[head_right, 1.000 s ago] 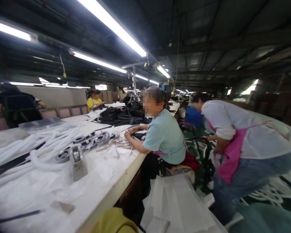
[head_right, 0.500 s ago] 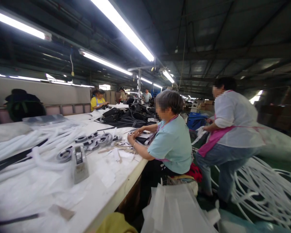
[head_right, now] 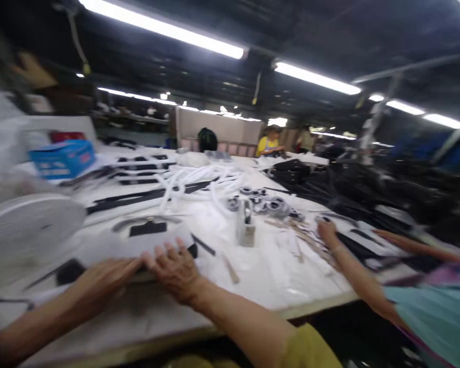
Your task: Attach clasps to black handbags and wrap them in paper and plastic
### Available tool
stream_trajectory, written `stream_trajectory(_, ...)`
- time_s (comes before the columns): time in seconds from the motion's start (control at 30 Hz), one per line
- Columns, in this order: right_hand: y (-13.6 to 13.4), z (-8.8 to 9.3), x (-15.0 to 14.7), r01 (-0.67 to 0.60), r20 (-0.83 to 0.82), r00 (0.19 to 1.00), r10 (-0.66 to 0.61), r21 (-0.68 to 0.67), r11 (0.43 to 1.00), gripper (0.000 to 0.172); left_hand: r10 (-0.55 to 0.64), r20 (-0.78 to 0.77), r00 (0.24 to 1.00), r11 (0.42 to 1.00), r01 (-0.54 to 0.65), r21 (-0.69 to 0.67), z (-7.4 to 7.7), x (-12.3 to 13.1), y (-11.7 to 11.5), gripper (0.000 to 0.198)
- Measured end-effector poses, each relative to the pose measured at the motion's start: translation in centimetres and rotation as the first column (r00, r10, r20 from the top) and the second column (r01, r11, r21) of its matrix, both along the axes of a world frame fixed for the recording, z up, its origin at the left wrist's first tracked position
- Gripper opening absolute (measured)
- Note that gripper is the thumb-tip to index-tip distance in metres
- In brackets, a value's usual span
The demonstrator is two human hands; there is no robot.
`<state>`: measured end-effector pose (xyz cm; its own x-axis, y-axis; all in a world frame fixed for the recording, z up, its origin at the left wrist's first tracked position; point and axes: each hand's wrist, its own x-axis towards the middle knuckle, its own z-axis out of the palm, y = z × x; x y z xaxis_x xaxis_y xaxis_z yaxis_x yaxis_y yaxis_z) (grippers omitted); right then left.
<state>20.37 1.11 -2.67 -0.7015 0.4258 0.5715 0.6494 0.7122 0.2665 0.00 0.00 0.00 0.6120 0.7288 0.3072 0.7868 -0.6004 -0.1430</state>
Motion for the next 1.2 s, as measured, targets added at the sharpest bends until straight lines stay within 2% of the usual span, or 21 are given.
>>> stream_trajectory(0.07,0.6,-0.4,0.2,-0.022,0.01,1.0,0.023,-0.035,0.999,0.048,0.045,-0.07,0.997,0.995,-0.051,-0.089,0.2,-1.8,-1.2,0.053)
stream_trajectory(0.2,0.8,0.2,0.9,-0.072,0.024,0.997,0.073,-0.053,0.996,0.053,0.046,-0.038,0.998,0.983,-0.052,-0.177,1.4,-1.9,-0.7,0.05)
stream_trajectory(0.33,0.7,1.3,0.6,-0.065,0.026,0.998,0.065,-0.001,0.998,0.05,0.032,-0.038,0.999,0.97,-0.04,-0.24,2.0,-2.0,0.0,0.05)
stream_trajectory(0.47,1.4,2.0,0.0,-0.132,0.061,0.99,0.129,0.048,0.99,0.042,0.062,-0.017,0.998,0.969,-0.064,-0.237,2.0,-2.9,-0.7,0.058)
stream_trajectory(0.6,1.8,2.5,-0.5,-0.174,0.075,0.982,0.172,0.017,0.985,0.037,0.118,0.045,0.992,0.985,-0.111,-0.133,0.7,-2.1,-2.3,0.066)
stream_trajectory(0.7,1.8,2.5,-0.8,-0.19,0.069,0.979,0.192,-0.03,0.981,0.034,0.191,0.092,0.977,0.977,-0.198,0.075,-1.5,-0.6,-2.9,0.072)
stream_trajectory(0.8,1.8,2.3,-1.1,-0.187,0.029,0.981,0.19,-0.07,0.98,0.032,0.243,0.174,0.954,0.899,-0.289,0.329,-3.4,0.6,-2.6,0.044)
stream_trajectory(0.87,1.8,2.2,-1.2,-0.176,0.0,0.984,0.176,-0.086,0.981,0.032,0.212,0.206,0.955,0.866,-0.281,0.413,-4.0,0.9,-2.2,0.032)
stream_trajectory(1.03,1.3,2.1,-0.9,-0.168,-0.027,0.986,0.167,-0.077,0.983,0.037,0.088,0.245,0.965,0.857,-0.199,0.476,-4.1,0.2,-1.9,0.033)
stream_trajectory(1.2,1.2,2.0,-1.0,-0.157,-0.065,0.986,0.154,-0.037,0.987,0.032,0.04,0.296,0.954,0.861,-0.183,0.475,-4.2,-0.2,-1.8,0.033)
